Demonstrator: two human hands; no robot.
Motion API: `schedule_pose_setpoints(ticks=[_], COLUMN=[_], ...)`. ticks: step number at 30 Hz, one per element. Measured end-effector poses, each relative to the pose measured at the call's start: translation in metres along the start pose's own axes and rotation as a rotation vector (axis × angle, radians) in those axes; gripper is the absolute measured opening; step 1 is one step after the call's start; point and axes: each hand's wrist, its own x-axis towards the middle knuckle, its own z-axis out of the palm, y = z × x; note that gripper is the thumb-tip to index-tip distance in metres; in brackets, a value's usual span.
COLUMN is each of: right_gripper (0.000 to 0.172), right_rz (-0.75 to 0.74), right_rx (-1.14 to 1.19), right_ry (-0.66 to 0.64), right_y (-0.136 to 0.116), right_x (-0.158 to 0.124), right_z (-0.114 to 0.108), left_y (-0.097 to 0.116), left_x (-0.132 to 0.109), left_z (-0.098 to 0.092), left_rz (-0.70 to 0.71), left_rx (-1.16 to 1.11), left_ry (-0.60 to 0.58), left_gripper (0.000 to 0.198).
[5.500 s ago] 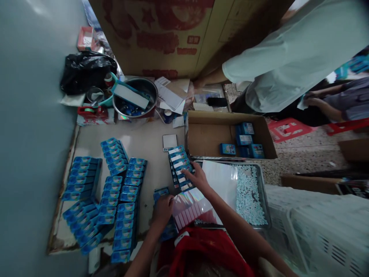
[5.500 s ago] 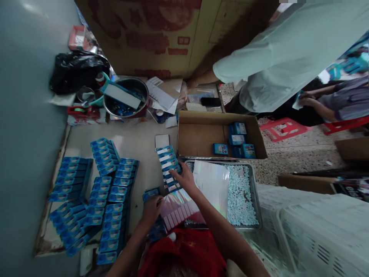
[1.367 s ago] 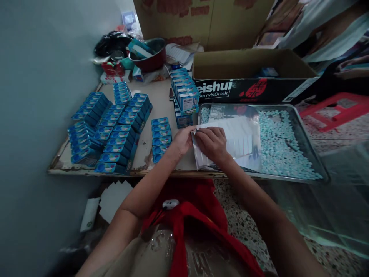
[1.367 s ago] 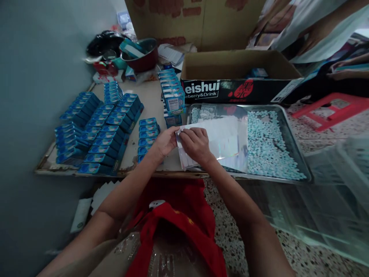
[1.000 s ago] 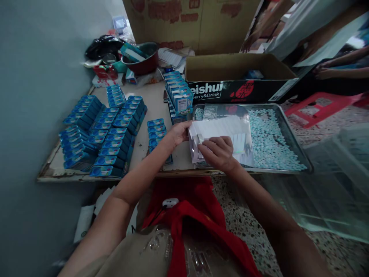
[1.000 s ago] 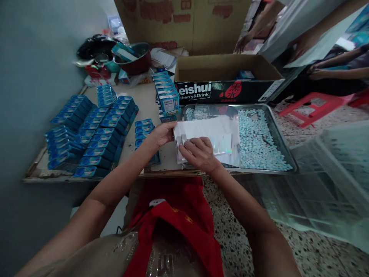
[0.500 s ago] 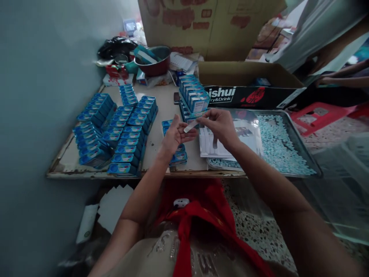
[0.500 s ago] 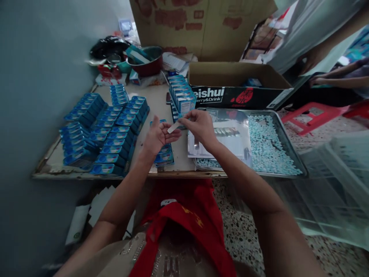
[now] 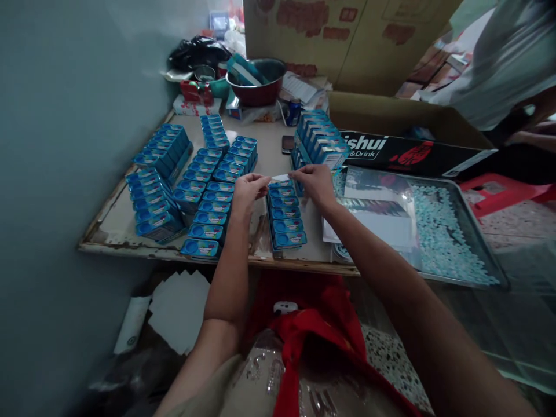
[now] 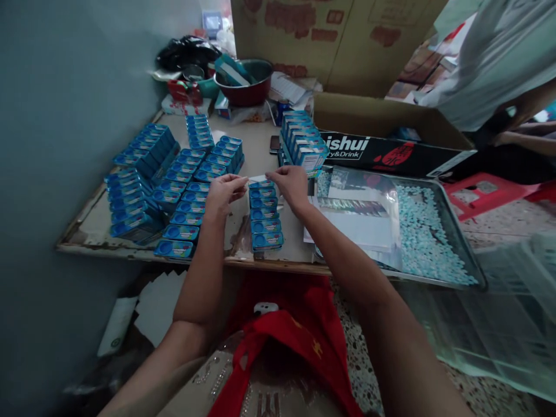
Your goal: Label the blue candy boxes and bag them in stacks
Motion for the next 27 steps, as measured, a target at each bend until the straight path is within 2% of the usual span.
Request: schedule_pose_setpoints(ticks=[5, 10, 13, 21, 27], right_gripper=[0.023, 0.023, 0.022, 0.023, 0.021], right_rz=[0.087, 0.097, 0.090, 0.082, 0.069], right_rx=[-0.135, -0.237, -0.257, -0.297, -0.339], right_ry=[-0.036, -0.090, -0.103, -0.128, -0.151], right_y=[0.007, 0.013, 0.014, 0.019, 0.019], right_x=[0.023, 0.023, 0.025, 0.031, 0.035], right_z=[0.030, 0.037, 0.038, 0.041, 0.041], left_y=[-0.002, -0.021, -0.028, -0.028, -0.038], left_x=[0.034, 0.051, 0.059, 0.056, 0.054], left_z=[-0.007, -0.009, -0.010, -0.014, -0.007], left_rz=[0.014, -0.030, 0.000, 0.056, -0.017], left_rx=[0.161, 0.274, 0.349, 0.516, 0.415], left_ry=[0.050, 0.119, 0.116, 0.066, 0.059], left_gripper=[0.024, 0.026, 0.027, 0.017, 0.022])
